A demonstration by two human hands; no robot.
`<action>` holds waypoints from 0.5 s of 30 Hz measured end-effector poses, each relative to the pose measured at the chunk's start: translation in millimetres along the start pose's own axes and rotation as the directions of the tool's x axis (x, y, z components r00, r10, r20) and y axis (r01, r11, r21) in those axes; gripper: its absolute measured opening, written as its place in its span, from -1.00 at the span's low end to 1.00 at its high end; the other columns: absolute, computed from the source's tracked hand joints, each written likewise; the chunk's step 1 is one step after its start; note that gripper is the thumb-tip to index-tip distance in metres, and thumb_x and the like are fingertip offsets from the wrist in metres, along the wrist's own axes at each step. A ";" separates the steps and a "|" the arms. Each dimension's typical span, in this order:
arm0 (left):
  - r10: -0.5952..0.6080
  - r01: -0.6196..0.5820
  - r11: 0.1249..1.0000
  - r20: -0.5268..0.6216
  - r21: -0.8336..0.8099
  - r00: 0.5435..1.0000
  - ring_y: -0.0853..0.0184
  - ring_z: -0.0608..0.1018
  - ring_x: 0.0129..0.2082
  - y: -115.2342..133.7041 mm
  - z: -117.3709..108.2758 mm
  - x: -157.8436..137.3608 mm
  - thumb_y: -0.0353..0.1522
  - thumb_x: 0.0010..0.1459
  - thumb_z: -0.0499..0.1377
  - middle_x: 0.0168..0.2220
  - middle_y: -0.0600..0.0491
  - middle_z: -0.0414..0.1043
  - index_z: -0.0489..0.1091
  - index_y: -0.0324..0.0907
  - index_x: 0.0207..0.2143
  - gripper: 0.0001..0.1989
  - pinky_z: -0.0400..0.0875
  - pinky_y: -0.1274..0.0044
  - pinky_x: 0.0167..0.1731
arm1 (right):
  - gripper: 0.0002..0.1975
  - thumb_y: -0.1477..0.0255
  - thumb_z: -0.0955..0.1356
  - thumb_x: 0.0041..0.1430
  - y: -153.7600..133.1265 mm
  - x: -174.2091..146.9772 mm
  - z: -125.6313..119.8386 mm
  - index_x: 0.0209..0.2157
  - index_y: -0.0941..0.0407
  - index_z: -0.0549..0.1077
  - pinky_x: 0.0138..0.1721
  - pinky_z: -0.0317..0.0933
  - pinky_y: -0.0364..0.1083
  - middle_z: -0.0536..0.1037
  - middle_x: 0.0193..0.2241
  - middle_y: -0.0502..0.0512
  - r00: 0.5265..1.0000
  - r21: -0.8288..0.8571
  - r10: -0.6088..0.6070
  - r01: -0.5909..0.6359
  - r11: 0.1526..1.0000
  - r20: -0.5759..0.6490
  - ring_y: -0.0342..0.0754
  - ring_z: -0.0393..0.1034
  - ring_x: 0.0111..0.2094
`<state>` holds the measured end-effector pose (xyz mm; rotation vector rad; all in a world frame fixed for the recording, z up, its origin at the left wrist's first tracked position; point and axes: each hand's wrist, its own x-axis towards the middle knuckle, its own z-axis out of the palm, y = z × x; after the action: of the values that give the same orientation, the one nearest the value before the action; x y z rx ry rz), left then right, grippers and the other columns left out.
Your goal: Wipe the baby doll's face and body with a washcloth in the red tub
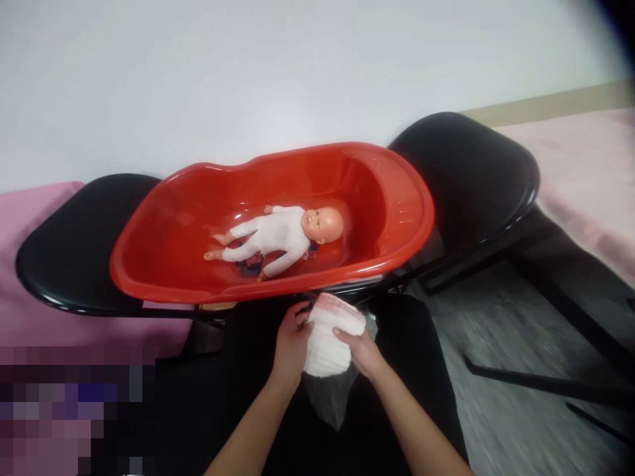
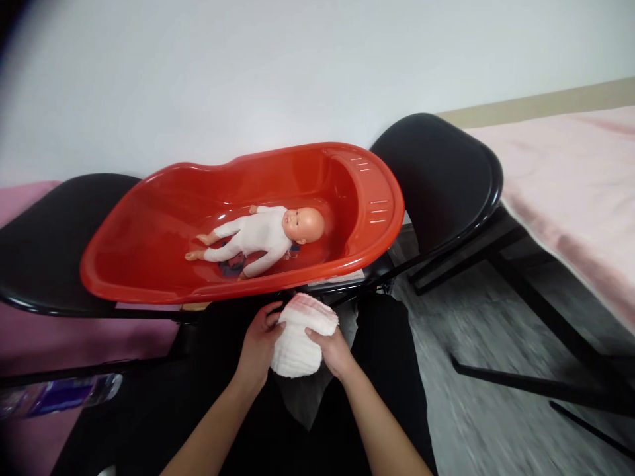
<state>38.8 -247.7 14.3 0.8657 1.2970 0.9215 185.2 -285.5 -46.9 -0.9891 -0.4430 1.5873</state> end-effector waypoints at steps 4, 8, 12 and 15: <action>0.047 -0.051 0.996 -0.063 -0.068 0.997 0.37 0.54 -0.32 0.3 1.9 -0.5 -0.48 -0.04 0.18 -0.32 0.09 0.53 0.31 -0.17 -0.03 -0.55 0.38 0.58 -0.30 | -0.37 0.18 0.54 -0.11 7.9 -2.5 -7.7 0.02 0.08 0.47 0.22 0.11 0.25 0.51 0.05 0.22 0.996 -0.241 -0.054 0.037 0.970 -0.064 0.19 0.36 0.11; 0.064 -0.076 0.991 -0.113 -0.109 0.992 0.47 0.44 -0.49 0.2 3.2 0.6 -0.53 -0.13 0.15 -0.48 0.18 0.45 0.36 -0.18 -0.19 -0.64 0.28 0.65 -0.42 | -0.43 0.08 0.52 -0.13 4.2 -5.2 -11.5 -0.07 0.04 0.55 0.27 0.03 0.24 0.54 0.01 0.20 0.992 -0.374 -0.124 0.104 0.922 -0.030 0.21 0.34 0.13; 0.080 -0.091 0.991 -0.103 -0.103 0.991 0.45 0.44 -0.49 -2.1 1.6 1.5 -0.55 -0.18 0.08 -0.54 0.17 0.43 0.36 -0.20 -0.34 -0.73 0.30 0.61 -0.36 | -0.53 0.10 0.45 0.03 -17.3 -6.9 -0.5 -0.05 0.03 0.56 0.20 0.18 0.12 0.56 -0.02 0.17 0.982 -0.330 -0.056 0.113 0.937 0.179 0.17 0.40 0.08; 0.099 -0.106 0.992 -0.086 -0.075 0.991 0.41 0.47 -0.45 -2.8 0.2 1.2 -0.55 -0.18 0.08 -0.54 0.16 0.43 0.38 -0.20 -0.33 -0.72 0.33 0.56 -0.28 | -0.59 0.20 0.47 0.05 -27.6 -7.0 7.5 -0.04 -0.01 0.56 0.13 0.25 0.04 0.54 0.02 0.13 0.963 -0.327 -0.019 0.109 0.939 0.268 0.12 0.44 0.03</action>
<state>39.2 -247.7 11.3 0.8459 1.2867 1.0925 196.2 -282.8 -19.7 -1.0102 -0.9500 1.6194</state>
